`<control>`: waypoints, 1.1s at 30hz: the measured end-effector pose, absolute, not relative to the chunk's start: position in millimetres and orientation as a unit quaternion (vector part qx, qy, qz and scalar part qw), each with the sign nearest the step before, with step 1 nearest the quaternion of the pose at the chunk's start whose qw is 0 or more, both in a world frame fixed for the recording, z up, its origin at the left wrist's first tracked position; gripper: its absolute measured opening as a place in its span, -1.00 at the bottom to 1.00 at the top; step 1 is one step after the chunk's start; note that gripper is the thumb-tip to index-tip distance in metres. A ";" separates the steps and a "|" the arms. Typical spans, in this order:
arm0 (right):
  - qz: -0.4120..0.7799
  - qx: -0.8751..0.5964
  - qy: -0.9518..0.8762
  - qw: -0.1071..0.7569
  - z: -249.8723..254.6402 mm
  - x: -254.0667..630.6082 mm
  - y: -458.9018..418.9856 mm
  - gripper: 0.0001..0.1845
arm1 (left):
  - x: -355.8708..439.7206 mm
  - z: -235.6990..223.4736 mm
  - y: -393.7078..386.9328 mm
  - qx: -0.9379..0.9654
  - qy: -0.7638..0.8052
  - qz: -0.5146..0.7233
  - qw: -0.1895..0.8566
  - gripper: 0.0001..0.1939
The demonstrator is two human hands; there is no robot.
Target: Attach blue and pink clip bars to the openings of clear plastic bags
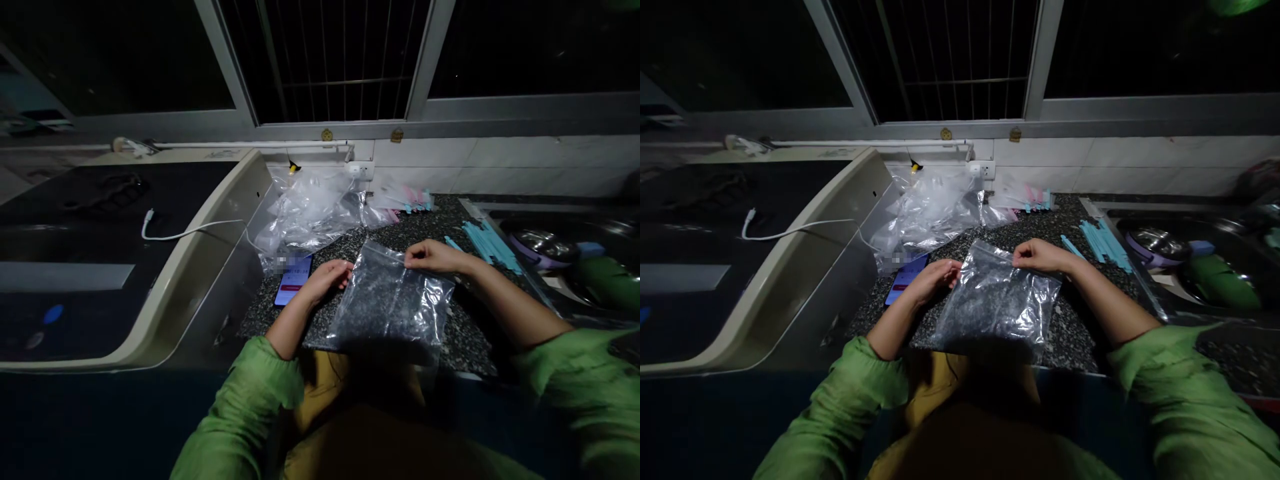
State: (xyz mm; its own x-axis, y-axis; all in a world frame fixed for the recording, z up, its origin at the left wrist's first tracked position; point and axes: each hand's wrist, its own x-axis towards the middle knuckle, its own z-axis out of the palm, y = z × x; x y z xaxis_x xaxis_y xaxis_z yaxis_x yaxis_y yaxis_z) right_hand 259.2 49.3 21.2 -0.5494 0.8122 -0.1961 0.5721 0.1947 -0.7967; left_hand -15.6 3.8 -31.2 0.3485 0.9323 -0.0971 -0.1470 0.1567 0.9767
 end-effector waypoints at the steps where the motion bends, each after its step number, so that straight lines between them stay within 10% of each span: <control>1: 0.434 -0.445 -0.774 0.123 19.7 252.7 49.0 -0.52 | -9.4 -31.3 10.4 0.506 0.408 0.424 0.630 -0.50; 15: 0.486 -0.434 -0.755 0.073 2.3 240.6 58.0 -0.54 | 7.1 -44.3 23.3 0.510 0.467 0.490 0.531 -0.70; 23: 0.459 -0.422 -0.777 0.079 -12.7 217.1 64.4 -0.55 | -18.7 -47.7 16.4 0.590 0.594 0.488 0.247 -0.88; 33: 0.442 -0.406 -0.797 0.075 0.1 212.0 64.9 -0.54 | -15.2 -50.4 21.5 0.501 0.543 0.532 0.414 -0.85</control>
